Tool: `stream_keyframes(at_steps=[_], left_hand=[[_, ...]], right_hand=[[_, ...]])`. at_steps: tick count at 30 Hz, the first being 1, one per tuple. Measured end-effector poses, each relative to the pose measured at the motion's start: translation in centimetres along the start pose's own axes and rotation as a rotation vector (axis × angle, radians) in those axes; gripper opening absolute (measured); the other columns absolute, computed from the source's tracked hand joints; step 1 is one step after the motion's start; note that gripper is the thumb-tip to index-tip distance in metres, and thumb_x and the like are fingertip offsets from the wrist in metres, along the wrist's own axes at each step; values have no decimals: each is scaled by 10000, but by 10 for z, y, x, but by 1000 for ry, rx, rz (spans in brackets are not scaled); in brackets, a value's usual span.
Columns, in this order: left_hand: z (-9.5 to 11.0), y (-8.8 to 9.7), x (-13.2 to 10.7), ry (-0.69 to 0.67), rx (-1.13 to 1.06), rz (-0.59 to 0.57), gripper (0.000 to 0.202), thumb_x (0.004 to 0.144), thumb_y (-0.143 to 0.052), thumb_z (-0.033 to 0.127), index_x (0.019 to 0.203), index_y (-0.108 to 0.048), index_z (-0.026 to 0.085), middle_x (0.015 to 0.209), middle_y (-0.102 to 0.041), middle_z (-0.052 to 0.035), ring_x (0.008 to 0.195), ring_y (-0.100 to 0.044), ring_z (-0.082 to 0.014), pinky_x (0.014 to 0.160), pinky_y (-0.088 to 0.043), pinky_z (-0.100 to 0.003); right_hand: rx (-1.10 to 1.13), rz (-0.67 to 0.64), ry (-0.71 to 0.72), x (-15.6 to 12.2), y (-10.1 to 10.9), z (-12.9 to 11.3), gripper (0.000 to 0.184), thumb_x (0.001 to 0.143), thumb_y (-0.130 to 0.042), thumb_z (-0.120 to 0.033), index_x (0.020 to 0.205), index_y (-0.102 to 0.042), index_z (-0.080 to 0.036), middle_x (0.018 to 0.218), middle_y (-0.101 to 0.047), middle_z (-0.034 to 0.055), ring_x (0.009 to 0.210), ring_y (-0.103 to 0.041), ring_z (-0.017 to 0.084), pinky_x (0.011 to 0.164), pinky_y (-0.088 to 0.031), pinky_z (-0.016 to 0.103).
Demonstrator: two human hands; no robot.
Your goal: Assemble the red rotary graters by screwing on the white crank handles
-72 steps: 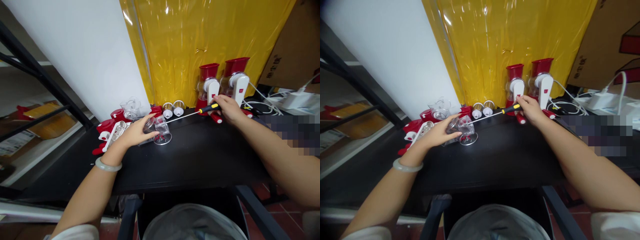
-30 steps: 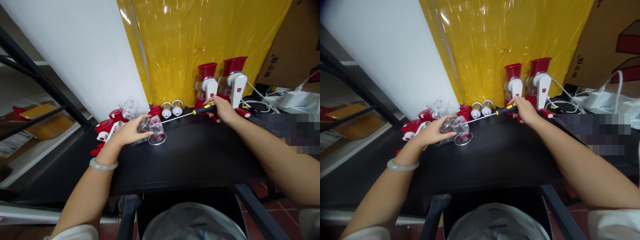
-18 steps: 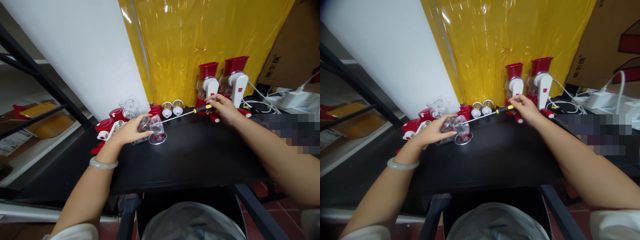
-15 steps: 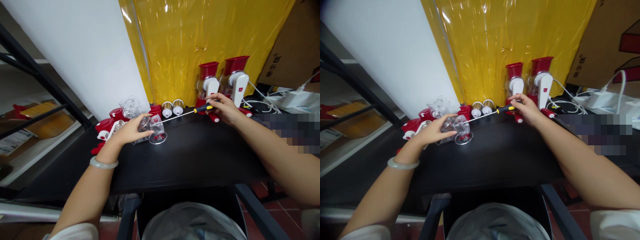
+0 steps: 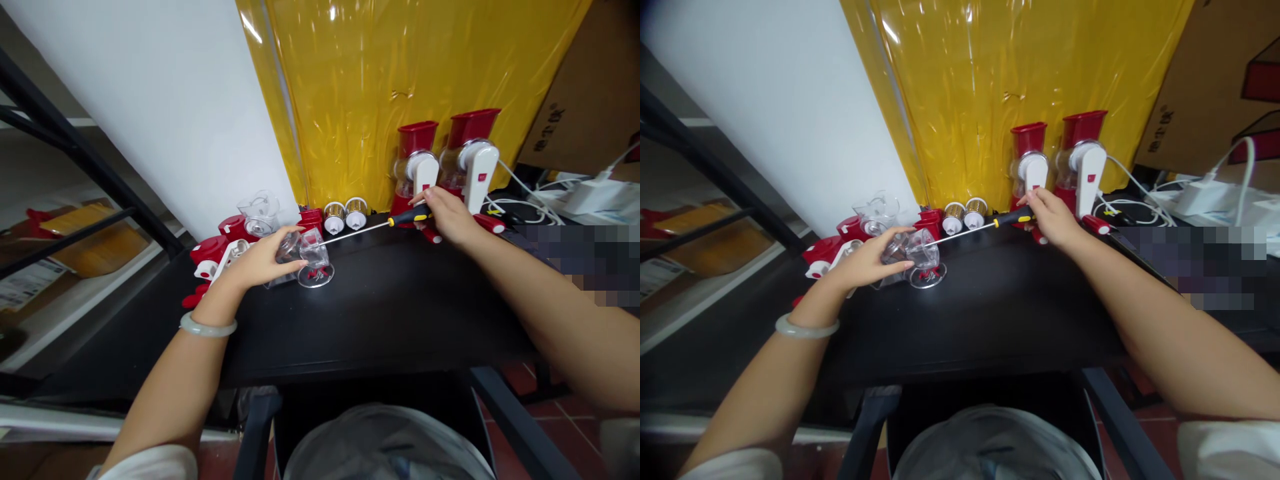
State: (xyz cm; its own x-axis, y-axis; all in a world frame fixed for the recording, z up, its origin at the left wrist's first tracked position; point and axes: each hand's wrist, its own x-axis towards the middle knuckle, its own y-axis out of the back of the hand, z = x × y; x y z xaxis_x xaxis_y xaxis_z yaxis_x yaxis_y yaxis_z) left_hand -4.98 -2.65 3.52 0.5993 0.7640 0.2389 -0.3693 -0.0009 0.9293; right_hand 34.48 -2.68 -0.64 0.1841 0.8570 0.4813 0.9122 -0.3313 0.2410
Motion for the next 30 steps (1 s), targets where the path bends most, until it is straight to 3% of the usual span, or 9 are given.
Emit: stream_keyframes(at_steps=[5,12,19,23,26,30], left_hand=[[-1,0,0,2,5,-7,751,845,-622,641,1464,-443,254,1442,-587,-114,1197,-635,-315,1029,-488,-446],[0,1,0,2,4,-4,744,844,-625,634,1451,-454,239,1447,-581,-124,1215,-626,-319,1031,-485,-449],[0,0,0,7,-5,-9,757,843,-623,643,1459,-449,239,1435,-591,-112,1193,-635,-316,1010,-494,-437],[0,0,0,7,-7,-7,748,843,-627,635,1453,-452,238,1418,-603,-114,1168,-646,-312,991,-500,-435],[1,0,0,5,-5,-4,740,839,-633,635,1444,-461,245,1417,-604,-111,1171,-644,-312,995,-499,-438],[1,1,0,15,-3,-12,746,843,-630,636,1451,-455,240,1429,-595,-116,1186,-636,-317,1005,-496,-448]], right_hand=[[37,-41,-55,-1,0,0,385,859,-639,-624,824,-673,-241,534,-541,-9,417,-470,127,389,-345,260],[279,-54,-32,2,-1,6,283,756,-796,-458,892,-671,-243,824,-642,6,614,-620,127,554,-559,279],[349,-123,-77,0,1,1,287,667,-802,-315,917,-679,-245,831,-643,4,638,-630,155,551,-551,292],[231,-86,-51,2,0,3,202,781,-721,-433,842,-689,-243,787,-645,21,668,-622,171,609,-552,310],[23,-38,4,3,0,5,345,879,-607,-567,814,-704,-242,717,-647,39,672,-616,190,611,-528,313],[-78,-38,8,1,2,4,389,843,-651,-622,774,-690,-241,645,-638,27,574,-579,175,540,-485,304]])
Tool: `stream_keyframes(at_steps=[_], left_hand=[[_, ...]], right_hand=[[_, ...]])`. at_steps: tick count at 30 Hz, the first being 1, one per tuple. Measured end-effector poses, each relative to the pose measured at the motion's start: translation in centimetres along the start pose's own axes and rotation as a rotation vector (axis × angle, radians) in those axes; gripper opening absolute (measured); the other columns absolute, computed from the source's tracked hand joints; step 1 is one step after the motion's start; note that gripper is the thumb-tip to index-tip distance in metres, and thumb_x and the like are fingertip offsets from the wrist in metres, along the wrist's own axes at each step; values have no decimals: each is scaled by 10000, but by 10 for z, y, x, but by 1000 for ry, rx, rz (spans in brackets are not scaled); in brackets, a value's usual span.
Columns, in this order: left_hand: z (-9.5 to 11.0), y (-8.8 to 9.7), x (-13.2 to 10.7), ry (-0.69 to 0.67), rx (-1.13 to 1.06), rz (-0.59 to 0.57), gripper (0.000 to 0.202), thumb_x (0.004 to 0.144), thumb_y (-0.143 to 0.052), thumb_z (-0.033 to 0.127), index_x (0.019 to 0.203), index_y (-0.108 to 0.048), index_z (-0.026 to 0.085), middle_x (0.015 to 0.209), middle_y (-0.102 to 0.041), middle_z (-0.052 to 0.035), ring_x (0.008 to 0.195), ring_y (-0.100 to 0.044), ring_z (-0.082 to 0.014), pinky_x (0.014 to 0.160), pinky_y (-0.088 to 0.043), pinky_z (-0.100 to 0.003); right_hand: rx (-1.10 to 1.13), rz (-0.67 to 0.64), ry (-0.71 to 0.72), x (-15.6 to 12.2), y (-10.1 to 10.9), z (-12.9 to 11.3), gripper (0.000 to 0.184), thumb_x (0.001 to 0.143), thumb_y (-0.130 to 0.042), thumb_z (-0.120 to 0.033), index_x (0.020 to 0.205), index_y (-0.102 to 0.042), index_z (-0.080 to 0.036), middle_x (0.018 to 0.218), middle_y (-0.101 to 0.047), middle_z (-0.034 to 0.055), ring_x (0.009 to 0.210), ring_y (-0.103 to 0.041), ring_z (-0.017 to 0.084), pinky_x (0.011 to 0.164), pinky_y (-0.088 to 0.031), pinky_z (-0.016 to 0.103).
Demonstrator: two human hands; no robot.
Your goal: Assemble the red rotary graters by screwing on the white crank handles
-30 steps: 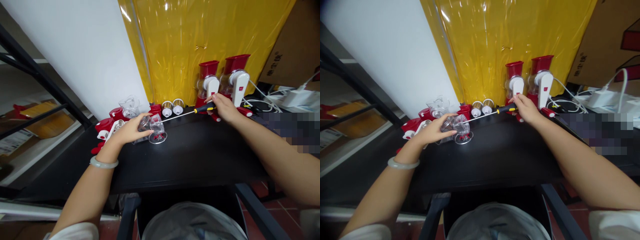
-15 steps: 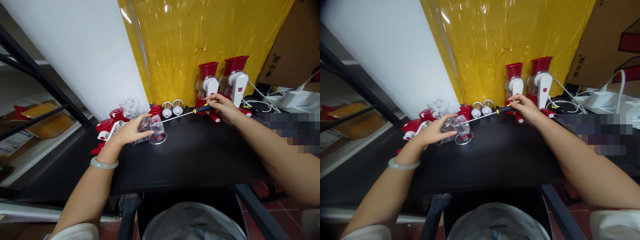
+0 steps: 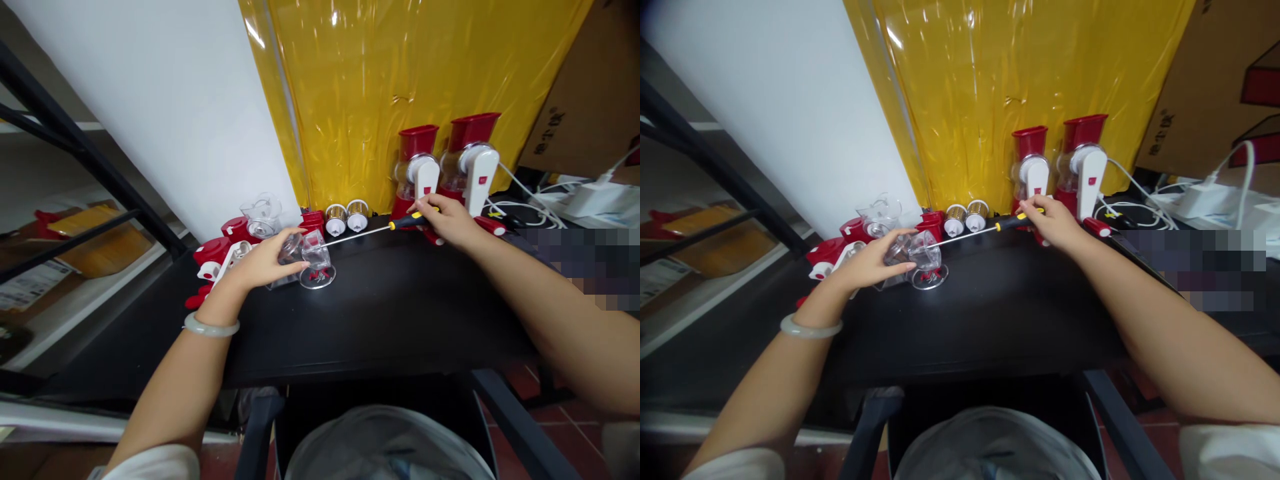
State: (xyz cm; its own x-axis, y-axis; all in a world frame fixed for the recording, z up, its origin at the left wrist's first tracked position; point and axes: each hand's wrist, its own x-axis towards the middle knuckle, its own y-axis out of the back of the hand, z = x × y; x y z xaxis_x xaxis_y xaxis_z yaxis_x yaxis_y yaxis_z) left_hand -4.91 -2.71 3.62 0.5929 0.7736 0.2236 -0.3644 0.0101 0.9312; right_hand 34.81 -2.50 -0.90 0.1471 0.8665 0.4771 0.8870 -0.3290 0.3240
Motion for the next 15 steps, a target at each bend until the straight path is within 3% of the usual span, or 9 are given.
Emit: stream_keyframes(at_steps=[6,15], left_hand=[[0,0,0,-8,-5,5,738,844,-627,636,1447,-455,247,1425,-596,-111,1187,-635,-313,1006,-496,-446],[1,0,0,2,-7,3,759,837,-634,639,1454,-457,233,1418,-601,-118,1165,-644,-316,996,-500,-444]], right_hand=[[166,-15,-22,0,0,0,296,771,-776,-501,903,-699,-247,813,-674,25,623,-619,152,522,-513,277],[520,-136,-56,-2,4,-6,523,601,-901,-408,1026,-633,-262,809,-628,-2,634,-630,154,461,-497,256]])
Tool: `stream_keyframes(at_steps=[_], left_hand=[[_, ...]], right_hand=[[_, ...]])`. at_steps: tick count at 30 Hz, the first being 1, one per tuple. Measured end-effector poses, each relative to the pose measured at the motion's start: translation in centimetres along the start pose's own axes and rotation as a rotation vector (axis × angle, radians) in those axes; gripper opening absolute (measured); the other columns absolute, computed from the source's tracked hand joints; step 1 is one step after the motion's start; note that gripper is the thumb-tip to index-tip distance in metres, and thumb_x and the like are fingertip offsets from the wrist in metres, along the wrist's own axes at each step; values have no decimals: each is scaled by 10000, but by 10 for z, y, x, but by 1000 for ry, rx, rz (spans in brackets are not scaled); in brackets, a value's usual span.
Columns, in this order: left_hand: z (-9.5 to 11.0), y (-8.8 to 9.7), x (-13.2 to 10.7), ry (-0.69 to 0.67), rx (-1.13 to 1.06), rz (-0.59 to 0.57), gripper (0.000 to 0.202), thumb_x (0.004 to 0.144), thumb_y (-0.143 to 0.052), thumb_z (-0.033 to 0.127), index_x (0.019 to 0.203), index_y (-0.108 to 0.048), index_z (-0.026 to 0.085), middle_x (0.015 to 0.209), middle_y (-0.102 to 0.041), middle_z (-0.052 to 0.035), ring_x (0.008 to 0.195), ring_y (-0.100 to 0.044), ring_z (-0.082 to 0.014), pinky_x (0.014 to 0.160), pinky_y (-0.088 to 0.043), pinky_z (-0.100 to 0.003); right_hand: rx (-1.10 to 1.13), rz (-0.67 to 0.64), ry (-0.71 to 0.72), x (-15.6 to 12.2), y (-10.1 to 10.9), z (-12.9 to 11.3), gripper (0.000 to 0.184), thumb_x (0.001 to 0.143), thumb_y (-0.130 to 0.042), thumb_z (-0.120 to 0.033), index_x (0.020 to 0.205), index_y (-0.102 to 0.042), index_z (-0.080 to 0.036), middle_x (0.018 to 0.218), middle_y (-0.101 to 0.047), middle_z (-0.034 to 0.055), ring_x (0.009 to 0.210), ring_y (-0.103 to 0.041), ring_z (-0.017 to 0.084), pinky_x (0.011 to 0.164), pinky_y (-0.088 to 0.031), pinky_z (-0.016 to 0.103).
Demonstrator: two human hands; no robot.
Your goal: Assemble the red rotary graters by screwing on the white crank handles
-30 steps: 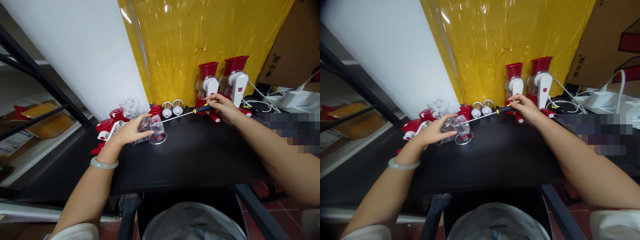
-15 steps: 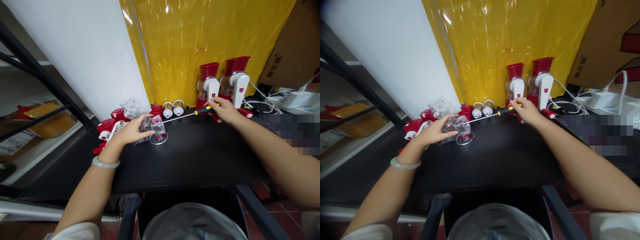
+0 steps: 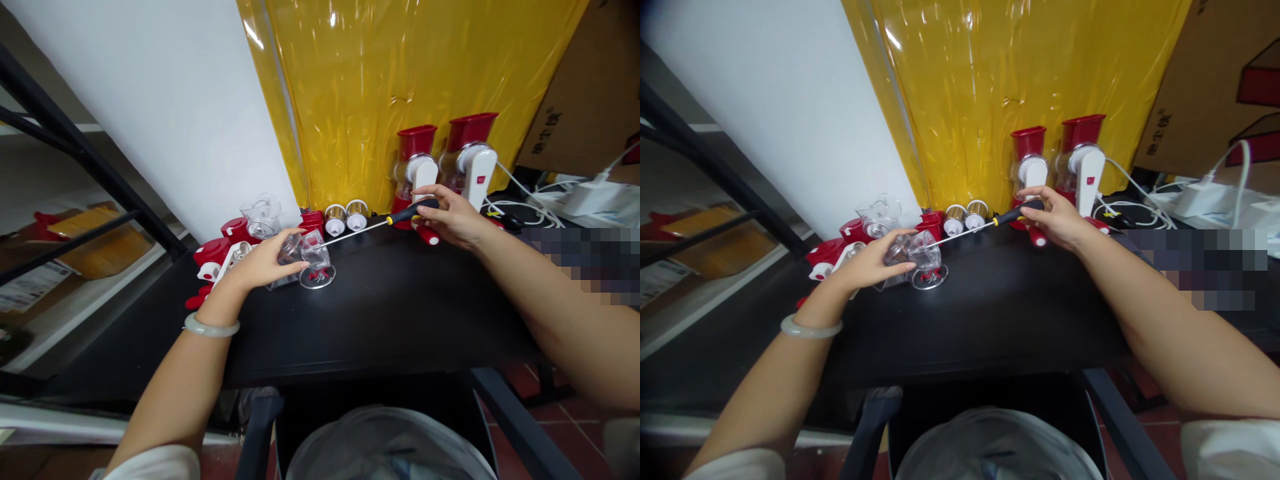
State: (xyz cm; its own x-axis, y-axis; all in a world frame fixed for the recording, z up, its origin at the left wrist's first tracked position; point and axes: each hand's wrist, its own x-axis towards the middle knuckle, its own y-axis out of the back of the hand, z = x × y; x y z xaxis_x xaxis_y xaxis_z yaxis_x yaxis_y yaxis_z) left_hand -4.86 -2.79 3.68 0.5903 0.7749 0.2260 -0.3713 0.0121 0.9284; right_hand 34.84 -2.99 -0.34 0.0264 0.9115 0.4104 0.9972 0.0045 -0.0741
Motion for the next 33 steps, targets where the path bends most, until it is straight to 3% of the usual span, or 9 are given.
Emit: stream_keyframes(at_steps=[5,9,13,17,22,28,33], left_hand=[[0,-1,0,5,13,-5,765,843,-631,639,1461,-449,227,1400,-611,-117,1110,-662,-302,962,-511,-426],[-2,-1,0,-3,13,-4,759,849,-632,633,1460,-446,223,1395,-615,-118,1131,-655,-300,964,-509,-422],[-3,-1,1,-17,11,3,751,848,-636,627,1457,-448,230,1433,-590,-117,1183,-636,-307,997,-496,-427],[-2,-1,0,-14,10,5,743,850,-633,624,1452,-453,226,1424,-598,-119,1175,-640,-307,991,-499,-425],[-1,-1,0,-14,15,5,754,849,-624,634,1457,-450,224,1428,-593,-124,1173,-639,-319,990,-501,-442],[0,0,0,-6,10,3,754,845,-623,637,1455,-460,226,1402,-611,-125,1158,-649,-318,989,-506,-451],[0,-1,0,-6,7,7,758,839,-635,633,1454,-460,226,1395,-617,-115,1144,-655,-311,992,-503,-439]], right_hand=[[60,-62,-42,-1,-2,-4,483,595,-916,-382,989,-662,-268,818,-640,-1,651,-637,152,520,-553,283],[21,47,-5,3,-5,1,381,740,-789,-589,867,-680,-247,772,-634,18,673,-658,159,594,-594,310],[-215,78,14,5,-1,6,467,829,-637,-700,867,-676,-236,632,-624,18,521,-601,137,478,-527,267],[-286,62,-14,5,2,7,441,788,-714,-663,885,-668,-235,605,-621,1,472,-567,119,411,-464,232],[-87,55,8,5,1,8,366,729,-830,-505,945,-671,-256,771,-637,2,589,-631,136,512,-550,276],[68,-43,-22,0,3,0,465,639,-885,-336,1038,-655,-274,834,-627,-12,662,-645,146,614,-581,318],[87,3,-51,2,-2,0,355,677,-856,-383,954,-671,-262,799,-620,-2,680,-642,164,641,-594,346]])
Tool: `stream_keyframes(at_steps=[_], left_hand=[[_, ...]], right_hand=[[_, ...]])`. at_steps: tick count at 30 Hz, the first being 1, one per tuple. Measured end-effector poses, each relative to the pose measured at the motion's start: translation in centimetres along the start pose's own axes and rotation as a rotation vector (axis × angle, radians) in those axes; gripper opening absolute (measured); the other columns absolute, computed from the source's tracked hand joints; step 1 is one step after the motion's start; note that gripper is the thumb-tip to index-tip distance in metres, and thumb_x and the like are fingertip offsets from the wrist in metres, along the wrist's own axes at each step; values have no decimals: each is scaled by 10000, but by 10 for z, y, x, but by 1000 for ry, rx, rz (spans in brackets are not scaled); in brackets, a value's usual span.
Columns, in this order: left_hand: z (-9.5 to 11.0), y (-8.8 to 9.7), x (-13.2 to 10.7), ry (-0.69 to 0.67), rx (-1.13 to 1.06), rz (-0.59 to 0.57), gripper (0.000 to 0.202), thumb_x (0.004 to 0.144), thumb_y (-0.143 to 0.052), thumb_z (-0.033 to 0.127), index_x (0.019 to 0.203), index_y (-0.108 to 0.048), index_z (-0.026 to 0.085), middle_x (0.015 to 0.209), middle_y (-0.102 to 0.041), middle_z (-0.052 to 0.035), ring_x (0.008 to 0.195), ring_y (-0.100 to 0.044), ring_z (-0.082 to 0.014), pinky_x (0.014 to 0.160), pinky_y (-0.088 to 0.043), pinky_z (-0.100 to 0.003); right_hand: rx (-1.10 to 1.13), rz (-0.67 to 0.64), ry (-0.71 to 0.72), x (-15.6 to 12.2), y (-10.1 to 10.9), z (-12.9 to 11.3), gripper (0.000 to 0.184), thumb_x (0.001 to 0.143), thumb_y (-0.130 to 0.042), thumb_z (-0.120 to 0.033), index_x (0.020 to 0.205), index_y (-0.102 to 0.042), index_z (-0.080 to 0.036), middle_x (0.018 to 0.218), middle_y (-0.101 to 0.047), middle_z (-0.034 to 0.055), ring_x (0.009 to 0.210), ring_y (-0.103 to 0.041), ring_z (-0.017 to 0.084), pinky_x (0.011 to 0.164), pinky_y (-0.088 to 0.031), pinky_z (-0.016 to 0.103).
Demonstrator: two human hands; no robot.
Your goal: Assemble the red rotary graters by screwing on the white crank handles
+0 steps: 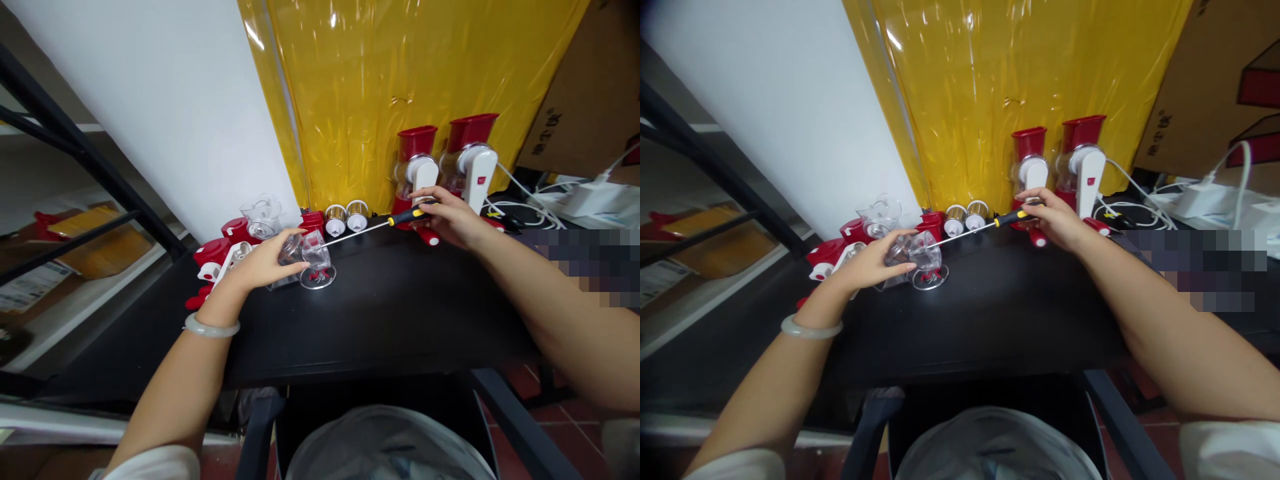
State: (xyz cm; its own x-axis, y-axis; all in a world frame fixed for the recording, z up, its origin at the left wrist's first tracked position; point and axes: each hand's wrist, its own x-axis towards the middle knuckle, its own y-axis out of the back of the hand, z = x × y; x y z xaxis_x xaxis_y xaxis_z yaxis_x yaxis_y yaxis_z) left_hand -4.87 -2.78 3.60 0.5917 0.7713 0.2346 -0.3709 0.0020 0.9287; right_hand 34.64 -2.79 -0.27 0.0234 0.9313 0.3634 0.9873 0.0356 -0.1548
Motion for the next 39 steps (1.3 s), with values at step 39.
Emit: stream_keyframes(at_steps=[39], left_hand=[[1,0,0,-4,4,-13,755,843,-618,641,1460,-448,240,1415,-601,-120,1148,-652,-314,980,-512,-450]], right_hand=[[-178,78,51,0,-1,-2,373,818,-695,-598,979,-687,-262,785,-674,33,672,-680,202,623,-590,375]])
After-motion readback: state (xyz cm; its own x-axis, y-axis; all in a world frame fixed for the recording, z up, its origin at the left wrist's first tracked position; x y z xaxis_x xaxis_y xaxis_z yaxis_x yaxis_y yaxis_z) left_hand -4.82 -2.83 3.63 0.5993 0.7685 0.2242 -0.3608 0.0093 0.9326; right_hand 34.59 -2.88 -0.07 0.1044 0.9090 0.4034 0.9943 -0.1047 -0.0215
